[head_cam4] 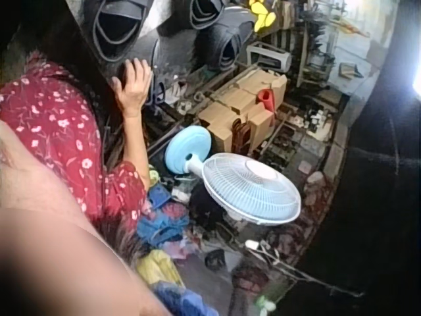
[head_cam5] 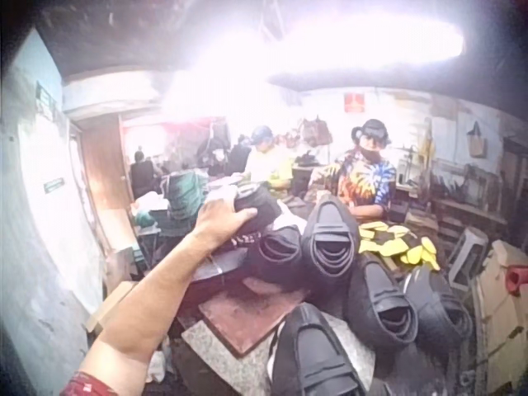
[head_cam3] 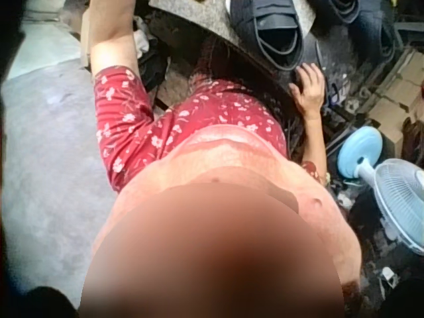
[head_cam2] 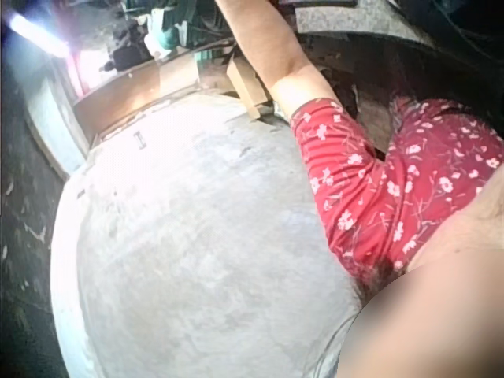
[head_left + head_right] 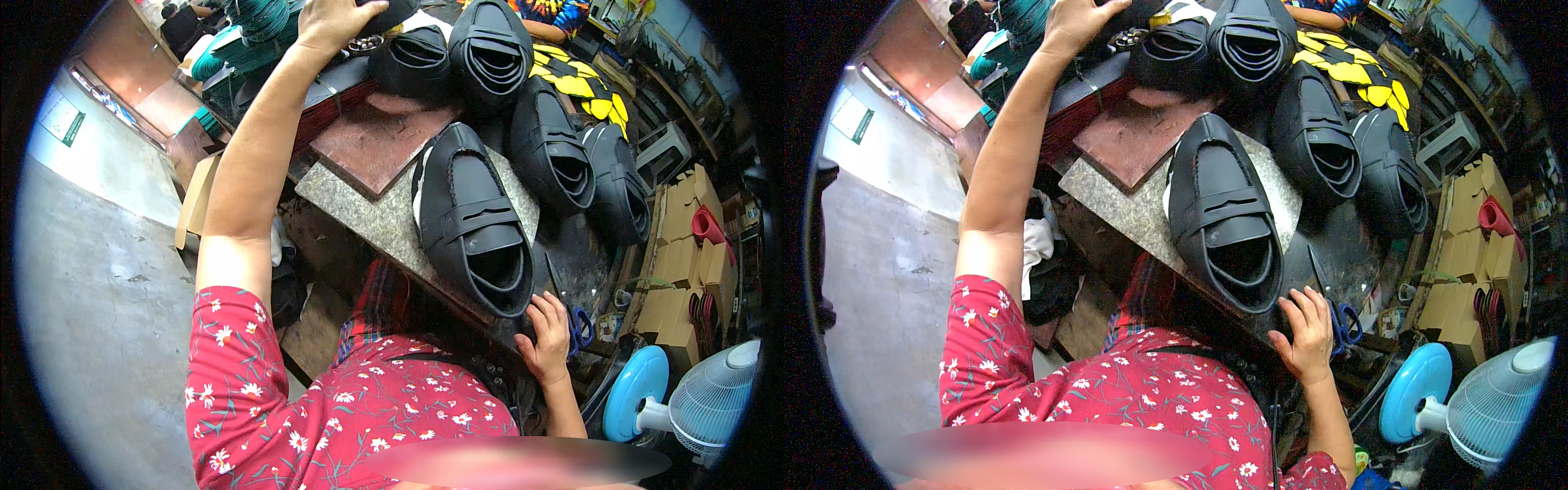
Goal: The person uses scissors to trim excess white material from the interior of several black slip-on shoes. They repeatedly pick up each shoe, cut the lining, and place the shoes back on the workbench.
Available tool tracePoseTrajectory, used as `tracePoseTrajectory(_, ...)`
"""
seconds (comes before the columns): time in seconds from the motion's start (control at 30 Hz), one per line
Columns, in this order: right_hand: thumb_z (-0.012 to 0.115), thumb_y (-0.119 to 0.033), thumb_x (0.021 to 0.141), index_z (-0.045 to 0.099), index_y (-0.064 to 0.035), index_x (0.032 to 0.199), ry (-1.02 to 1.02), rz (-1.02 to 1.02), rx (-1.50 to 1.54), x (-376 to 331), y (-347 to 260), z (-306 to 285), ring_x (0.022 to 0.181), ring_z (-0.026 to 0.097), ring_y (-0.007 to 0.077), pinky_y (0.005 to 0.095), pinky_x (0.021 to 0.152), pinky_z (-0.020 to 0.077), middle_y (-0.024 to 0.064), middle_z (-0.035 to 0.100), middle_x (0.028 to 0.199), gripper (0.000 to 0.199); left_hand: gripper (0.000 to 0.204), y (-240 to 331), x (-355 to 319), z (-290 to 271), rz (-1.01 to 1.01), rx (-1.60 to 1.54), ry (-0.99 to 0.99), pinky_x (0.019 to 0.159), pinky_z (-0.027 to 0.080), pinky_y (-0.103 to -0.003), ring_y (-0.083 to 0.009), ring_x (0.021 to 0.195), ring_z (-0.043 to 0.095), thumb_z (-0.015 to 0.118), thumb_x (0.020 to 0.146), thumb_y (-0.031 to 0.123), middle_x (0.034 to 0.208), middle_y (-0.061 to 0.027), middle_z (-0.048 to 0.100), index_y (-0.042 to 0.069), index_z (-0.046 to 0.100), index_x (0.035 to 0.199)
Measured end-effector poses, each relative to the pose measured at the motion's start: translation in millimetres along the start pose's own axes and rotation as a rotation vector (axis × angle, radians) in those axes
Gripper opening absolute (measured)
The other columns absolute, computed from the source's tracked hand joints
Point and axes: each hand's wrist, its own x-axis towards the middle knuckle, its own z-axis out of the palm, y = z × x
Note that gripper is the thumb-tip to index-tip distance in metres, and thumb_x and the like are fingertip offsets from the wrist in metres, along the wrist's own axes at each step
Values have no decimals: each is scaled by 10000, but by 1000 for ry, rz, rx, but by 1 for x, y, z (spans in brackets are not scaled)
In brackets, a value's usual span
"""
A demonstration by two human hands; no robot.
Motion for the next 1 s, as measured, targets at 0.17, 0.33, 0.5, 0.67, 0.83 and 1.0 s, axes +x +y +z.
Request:
tracePoseTrajectory(0.17,662,-462,868,656,-40,1188,-14,-9,-6,0,1,3,1271,499,403,518,1081,389,163,605,1277,530,589,8,15,4,93,59,-22,976,486,-458,-410,1112,623,785,782,347,1139,-268,656,-34,614,1197)
tracePoseTrajectory(0.33,680,-451,853,648,-50,1216,-2,-12,-18,5,9,11,1268,506,395,521,1080,397,155,602,1285,542,595,18,-8,55,99,25,-387,1049,438,-475,-406,1260,523,750,827,356,1306,-255,567,58,557,1304)
tracePoseTrajectory(0.5,689,-442,847,644,-55,1219,14,-32,-5,11,17,19,1254,514,389,522,1074,404,147,605,1280,538,767,10,-30,78,121,75,-200,1178,315,-457,-428,1410,364,739,845,378,1495,-280,405,54,419,1462)
tracePoseTrajectory(0.67,679,-459,856,639,-57,1231,3,-36,-43,8,23,31,1259,510,386,523,1090,384,145,604,1285,551,717,6,-83,49,177,-31,-193,1187,300,-453,-436,1411,362,745,841,304,1508,-302,382,-15,459,1415)
tracePoseTrajectory(0.83,644,-511,879,628,-38,1200,-11,-68,-115,-3,24,43,1257,518,396,549,1112,351,171,592,1301,572,416,-19,-207,-1,166,-85,34,1090,402,-454,-398,1292,493,738,823,144,1402,-240,512,35,636,1211)
tracePoseTrajectory(1.0,585,-523,932,594,-16,1231,-65,-66,-135,-14,19,44,1259,500,429,560,1118,334,216,561,1320,589,235,-63,-378,-65,-217,39,370,1005,420,-447,-320,1126,571,653,835,38,1115,-128,632,83,645,1065)
